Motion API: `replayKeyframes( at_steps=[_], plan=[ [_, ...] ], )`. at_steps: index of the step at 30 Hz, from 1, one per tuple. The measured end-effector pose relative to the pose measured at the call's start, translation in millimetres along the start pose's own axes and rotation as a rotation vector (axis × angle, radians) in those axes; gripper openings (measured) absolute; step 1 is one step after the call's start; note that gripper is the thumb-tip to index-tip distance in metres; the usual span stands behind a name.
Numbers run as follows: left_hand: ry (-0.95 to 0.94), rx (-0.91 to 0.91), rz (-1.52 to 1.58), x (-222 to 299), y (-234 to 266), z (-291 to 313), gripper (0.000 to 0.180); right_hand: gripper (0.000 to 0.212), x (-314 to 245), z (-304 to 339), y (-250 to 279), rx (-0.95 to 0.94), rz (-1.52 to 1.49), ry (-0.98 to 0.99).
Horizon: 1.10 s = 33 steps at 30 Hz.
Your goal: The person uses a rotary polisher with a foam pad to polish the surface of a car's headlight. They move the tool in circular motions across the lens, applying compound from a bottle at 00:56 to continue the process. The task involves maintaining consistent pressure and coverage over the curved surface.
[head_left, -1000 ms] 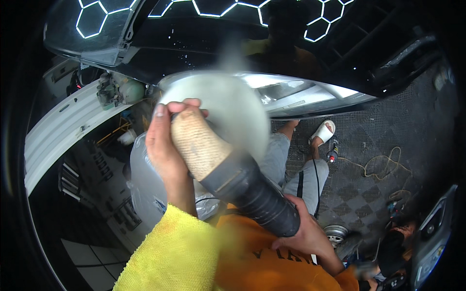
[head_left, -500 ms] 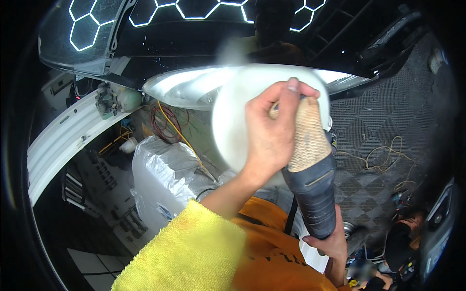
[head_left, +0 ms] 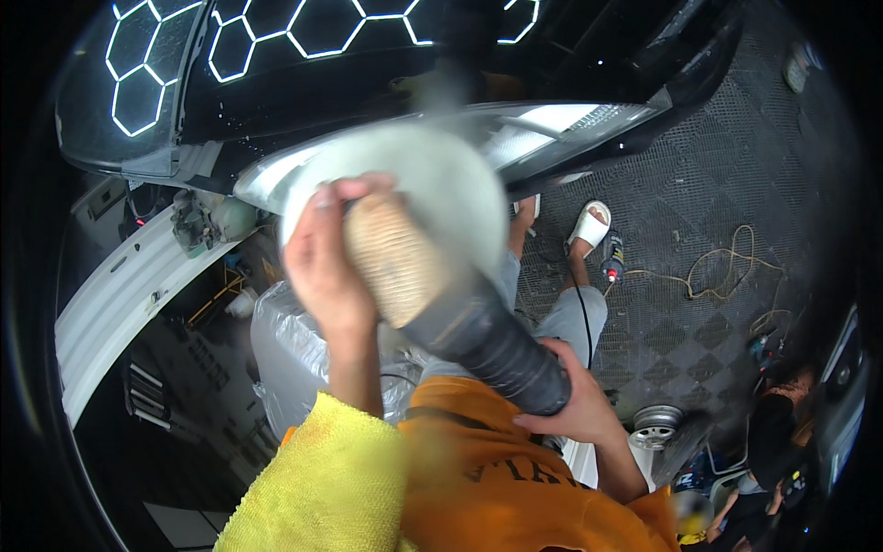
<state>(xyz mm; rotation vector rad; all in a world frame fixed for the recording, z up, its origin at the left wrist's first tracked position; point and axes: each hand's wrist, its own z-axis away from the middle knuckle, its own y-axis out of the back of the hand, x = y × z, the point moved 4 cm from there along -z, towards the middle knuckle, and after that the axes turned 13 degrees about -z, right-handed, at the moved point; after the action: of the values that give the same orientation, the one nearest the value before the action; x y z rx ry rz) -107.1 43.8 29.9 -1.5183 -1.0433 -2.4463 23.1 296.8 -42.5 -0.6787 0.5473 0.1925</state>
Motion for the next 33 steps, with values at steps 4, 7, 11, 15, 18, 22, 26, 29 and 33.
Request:
replayKeyframes(
  at_steps=[4,7,11,15,18,22,26,29,33],
  plan=[
    [-0.274,-0.289,-0.258,-9.9,-98.2,2.4,0.042,0.093,41.6,31.7,46.6,0.232,-0.263,-0.007],
    [-0.132,-0.319,-0.16,-13.0,-137.9,10.1,0.044,0.095,46.9,34.8,66.3,0.249,-0.267,0.061],
    [-0.299,-0.312,-0.277,-17.5,-132.9,9.7,0.043,0.094,61.6,25.3,64.5,0.278,-0.246,0.07],
    [-0.162,-0.102,-0.211,-5.1,-56.4,6.3,0.038,0.093,41.6,-3.7,32.6,0.079,-0.131,0.1],
    [-0.13,-0.001,-0.035,-2.3,-25.7,11.5,0.035,0.091,38.6,-18.0,23.8,-0.03,-0.138,0.102],
    [-0.137,-0.04,-0.217,-12.7,-56.8,18.5,0.04,0.092,53.1,-10.6,43.0,0.037,-0.118,0.136],
    [-0.349,-0.243,-0.267,-33.5,-150.4,17.9,0.041,0.09,79.5,17.1,91.4,0.25,-0.2,0.14],
    [-0.208,-0.334,-0.136,-31.0,-194.6,25.5,0.039,0.089,101.3,17.7,113.5,0.281,-0.205,0.161],
    [-0.181,-0.326,-0.094,-34.9,-188.4,27.6,0.036,0.091,115.0,4.3,108.2,0.281,-0.238,0.208]
  ],
)
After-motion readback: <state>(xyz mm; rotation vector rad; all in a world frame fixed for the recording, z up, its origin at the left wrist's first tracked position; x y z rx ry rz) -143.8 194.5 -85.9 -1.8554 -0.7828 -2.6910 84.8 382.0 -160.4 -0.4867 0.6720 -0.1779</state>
